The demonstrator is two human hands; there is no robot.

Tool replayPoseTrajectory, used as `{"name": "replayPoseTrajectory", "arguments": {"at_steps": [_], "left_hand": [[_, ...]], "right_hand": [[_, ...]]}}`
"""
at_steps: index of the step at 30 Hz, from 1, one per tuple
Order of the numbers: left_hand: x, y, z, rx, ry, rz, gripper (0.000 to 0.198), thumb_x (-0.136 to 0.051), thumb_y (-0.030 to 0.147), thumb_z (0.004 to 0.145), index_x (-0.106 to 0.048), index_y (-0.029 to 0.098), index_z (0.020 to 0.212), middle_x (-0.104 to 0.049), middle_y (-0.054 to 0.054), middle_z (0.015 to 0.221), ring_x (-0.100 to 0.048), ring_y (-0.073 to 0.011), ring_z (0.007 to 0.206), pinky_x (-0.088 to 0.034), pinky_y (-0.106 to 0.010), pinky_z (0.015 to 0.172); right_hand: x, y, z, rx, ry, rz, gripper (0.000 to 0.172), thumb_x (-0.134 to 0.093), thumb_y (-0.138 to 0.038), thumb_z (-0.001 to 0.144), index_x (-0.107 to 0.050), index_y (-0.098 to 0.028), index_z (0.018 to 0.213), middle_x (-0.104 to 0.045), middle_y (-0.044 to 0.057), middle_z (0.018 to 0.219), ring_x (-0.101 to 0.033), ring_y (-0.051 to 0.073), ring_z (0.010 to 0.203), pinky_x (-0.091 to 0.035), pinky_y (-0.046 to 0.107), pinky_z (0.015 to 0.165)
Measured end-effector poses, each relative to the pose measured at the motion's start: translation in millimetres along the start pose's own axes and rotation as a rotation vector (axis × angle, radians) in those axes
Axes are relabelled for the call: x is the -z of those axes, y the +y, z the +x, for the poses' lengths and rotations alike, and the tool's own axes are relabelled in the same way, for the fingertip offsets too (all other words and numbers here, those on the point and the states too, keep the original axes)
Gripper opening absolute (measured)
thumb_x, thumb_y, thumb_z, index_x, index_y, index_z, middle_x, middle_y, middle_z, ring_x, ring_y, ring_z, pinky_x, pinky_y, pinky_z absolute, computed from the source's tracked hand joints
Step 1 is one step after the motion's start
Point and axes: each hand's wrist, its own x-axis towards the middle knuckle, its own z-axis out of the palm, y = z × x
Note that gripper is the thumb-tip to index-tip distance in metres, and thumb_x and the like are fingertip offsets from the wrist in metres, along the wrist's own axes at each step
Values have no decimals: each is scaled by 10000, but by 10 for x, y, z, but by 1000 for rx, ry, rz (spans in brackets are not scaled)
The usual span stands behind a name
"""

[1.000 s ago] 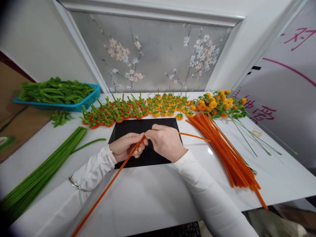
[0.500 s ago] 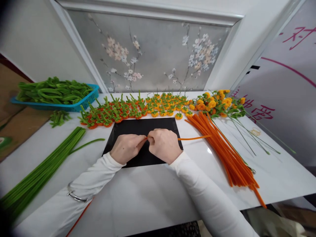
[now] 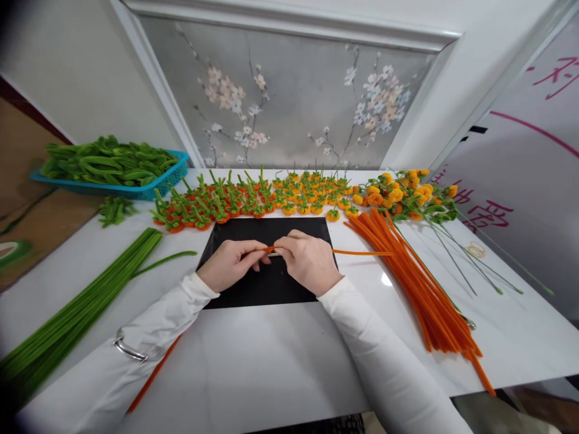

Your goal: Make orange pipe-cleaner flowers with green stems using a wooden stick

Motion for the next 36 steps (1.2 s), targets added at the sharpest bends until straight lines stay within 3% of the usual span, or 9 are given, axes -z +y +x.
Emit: {"name": "replayPoseTrajectory", "arguments": {"at_steps": [5, 11, 17, 21, 24, 28, 31, 33, 36], "left_hand": [[-40, -14, 1, 39, 26, -31, 228, -474, 191, 837, -689, 156, 766, -685, 3, 658, -586, -88, 486, -448, -180, 521], [-47, -28, -8, 28, 18, -43, 223, -479, 198, 841, -695, 153, 799, -704, -6, 694, -580, -87, 485, -445, -178, 504], [-67, -37, -20, -206, 122, 511, 220, -488, 123, 817, -694, 200, 822, -711, -21, 724, -650, -165, 676, -443, -238, 597], [-94, -52, -11, -345, 123, 773, 242, -455, 101, 834, -679, 190, 817, -689, -32, 674, -641, -181, 664, -422, -259, 581], [-86, -59, -14, -290, 132, 693, 238, -458, 148, 862, -680, 212, 920, -720, -31, 805, -655, -174, 729, -439, -248, 618], [31, -70, -18, -53, 131, 401, 289, -515, 274, 854, -630, 218, 1114, -728, -15, 855, -657, -158, 737, -455, -225, 647], [169, -87, -7, 27, 56, 254, 257, -477, 307, 866, -696, 192, 936, -705, 18, 680, -630, -131, 611, -447, -213, 637], [240, -109, 3, 50, 59, 231, 278, -471, 329, 860, -707, 183, 839, -702, 19, 680, -616, -128, 588, -441, -212, 619], [278, -159, 14, 52, 87, 236, 264, -478, 320, 847, -707, 188, 840, -712, 15, 722, -633, -142, 652, -449, -216, 652]], "right_hand": [[-7, 7, 8, 136, 39, -141, 225, -467, -305, 927, -588, -276, 1114, -637, 16, 1053, -600, 146, 825, -355, 274, 676], [-40, -27, 38, 252, 56, -212, 196, -443, -196, 926, -626, -214, 859, -651, 14, 893, -558, 136, 735, -313, 281, 636], [-26, -72, 36, 94, -4, -86, 185, -471, -190, 892, -600, -203, 759, -606, 8, 752, -545, 140, 754, -332, 247, 632], [-31, -84, 47, 9, -68, -65, 205, -501, -193, 879, -588, -208, 694, -602, -14, 717, -553, 130, 729, -313, 244, 586], [-17, -77, 51, 39, -46, -123, 188, -494, -236, 898, -629, -225, 767, -623, -5, 763, -544, 142, 754, -305, 259, 609], [160, 52, 44, 129, 61, -341, 170, -506, -190, 890, -660, -263, 888, -647, 13, 845, -502, 177, 819, -274, 307, 693], [405, 279, 8, 52, 156, -494, 156, -535, -202, 875, -678, -249, 838, -642, 26, 786, -474, 192, 820, -240, 340, 737], [547, 458, -33, -26, 237, -551, 194, -518, -199, 881, -689, -255, 806, -642, 24, 762, -467, 195, 823, -222, 356, 764], [635, 711, -105, -77, 238, -533, 256, -497, -192, 887, -701, -263, 750, -656, 14, 741, -488, 188, 816, -199, 378, 799]]}}
